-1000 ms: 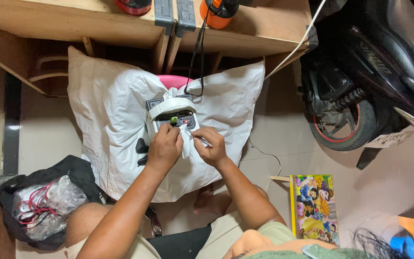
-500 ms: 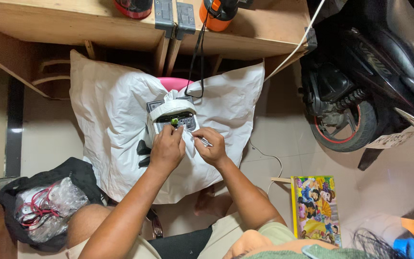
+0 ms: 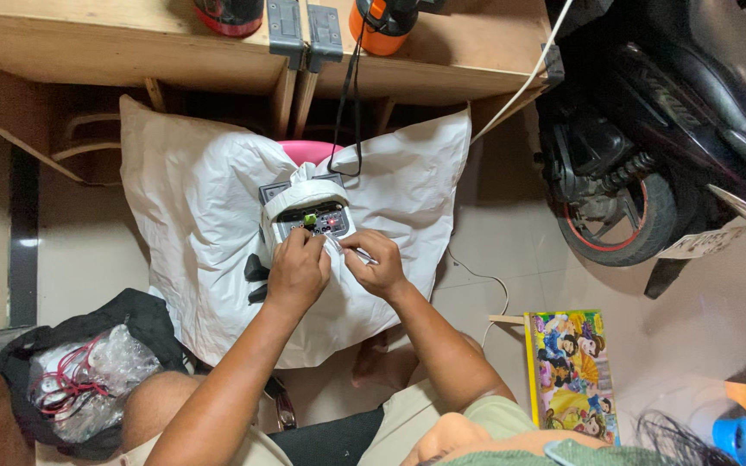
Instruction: The person sits on the floor and works on a small white electronic device placed on a white cloth. They use a screwdriver to manipulate internal components and wires, occasionally adjusting the device's position. The person continues to probe and adjust the circuitry throughout the clip.
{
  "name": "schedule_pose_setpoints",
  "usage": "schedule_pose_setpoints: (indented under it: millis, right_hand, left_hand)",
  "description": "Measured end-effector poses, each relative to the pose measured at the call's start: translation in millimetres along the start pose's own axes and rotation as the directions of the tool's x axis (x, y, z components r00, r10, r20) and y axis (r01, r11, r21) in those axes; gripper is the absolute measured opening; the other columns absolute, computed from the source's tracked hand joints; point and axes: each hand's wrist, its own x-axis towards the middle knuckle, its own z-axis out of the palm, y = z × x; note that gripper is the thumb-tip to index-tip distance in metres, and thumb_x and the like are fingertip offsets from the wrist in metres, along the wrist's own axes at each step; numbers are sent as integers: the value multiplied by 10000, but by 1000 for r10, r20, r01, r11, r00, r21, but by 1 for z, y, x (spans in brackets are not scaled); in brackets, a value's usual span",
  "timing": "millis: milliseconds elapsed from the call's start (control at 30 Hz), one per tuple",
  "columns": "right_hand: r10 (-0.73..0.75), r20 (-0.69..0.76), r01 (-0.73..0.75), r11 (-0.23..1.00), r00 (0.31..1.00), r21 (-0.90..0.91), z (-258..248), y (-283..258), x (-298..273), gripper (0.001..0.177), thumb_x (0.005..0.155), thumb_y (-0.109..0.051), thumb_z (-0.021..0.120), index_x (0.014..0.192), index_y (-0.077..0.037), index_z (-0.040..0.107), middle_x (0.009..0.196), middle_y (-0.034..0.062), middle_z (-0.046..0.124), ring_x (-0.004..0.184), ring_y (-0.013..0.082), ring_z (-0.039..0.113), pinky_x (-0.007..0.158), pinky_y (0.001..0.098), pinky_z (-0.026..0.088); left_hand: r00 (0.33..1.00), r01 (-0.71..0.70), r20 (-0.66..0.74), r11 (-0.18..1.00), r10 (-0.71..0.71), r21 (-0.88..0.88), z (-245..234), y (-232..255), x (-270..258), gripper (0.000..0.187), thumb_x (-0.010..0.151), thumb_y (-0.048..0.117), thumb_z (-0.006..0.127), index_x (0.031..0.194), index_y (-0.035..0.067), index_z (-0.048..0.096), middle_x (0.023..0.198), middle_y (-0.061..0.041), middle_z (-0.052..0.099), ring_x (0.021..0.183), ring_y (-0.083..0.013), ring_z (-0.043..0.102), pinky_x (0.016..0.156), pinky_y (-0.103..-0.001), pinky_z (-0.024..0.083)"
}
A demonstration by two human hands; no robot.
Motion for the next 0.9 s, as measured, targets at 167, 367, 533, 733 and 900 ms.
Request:
schedule_pose_setpoints:
  millis: [167,367,533,733,900]
  right_hand:
    - [74,-51,-75,997,996,-21,-6,8,0,90,832,-26,684,913,-2,714,866,138,734,808,270,721,754,347,567]
    - [187,-26,-185,979,982,82,-10,18,-1,98,859,-35,694,940,14,721,881,132,745,805,209,732,750,317,574]
    - [125,-9,-124,989,992,82,-5,19,-5,108,853,-23,695,947,13,735,904,128,748,838,206,719,773,316,562]
    - [252,-33,-249,964,967,92,-10,40,-13,119,840,-36,696,943,8,737,892,117,752,817,186,731,757,310,567]
    - [54,-30,-51,994,998,92,7,71,-19,159,821,-20,721,979,-8,736,978,128,744,900,233,724,845,341,577]
  left_hand:
    - [998,-60,10,987,59,146,5,13,3,272,845,163,695,1102,91,748,936,-78,600,904,-289,596,770,-441,440]
    - [997,-70,28,980,66,188,2,18,6,265,841,193,712,1093,132,767,917,-62,595,909,-279,574,764,-437,418]
    - [998,-62,33,973,56,222,-7,11,4,248,835,214,731,1067,132,764,932,-58,601,904,-274,576,766,-443,416]
    - [995,-97,18,975,95,201,2,21,9,274,832,199,726,1093,127,769,914,-62,594,893,-276,574,761,-441,421]
    - [972,-151,-154,974,177,166,4,4,17,65,751,128,655,716,73,648,865,-122,619,785,-343,607,652,-504,443]
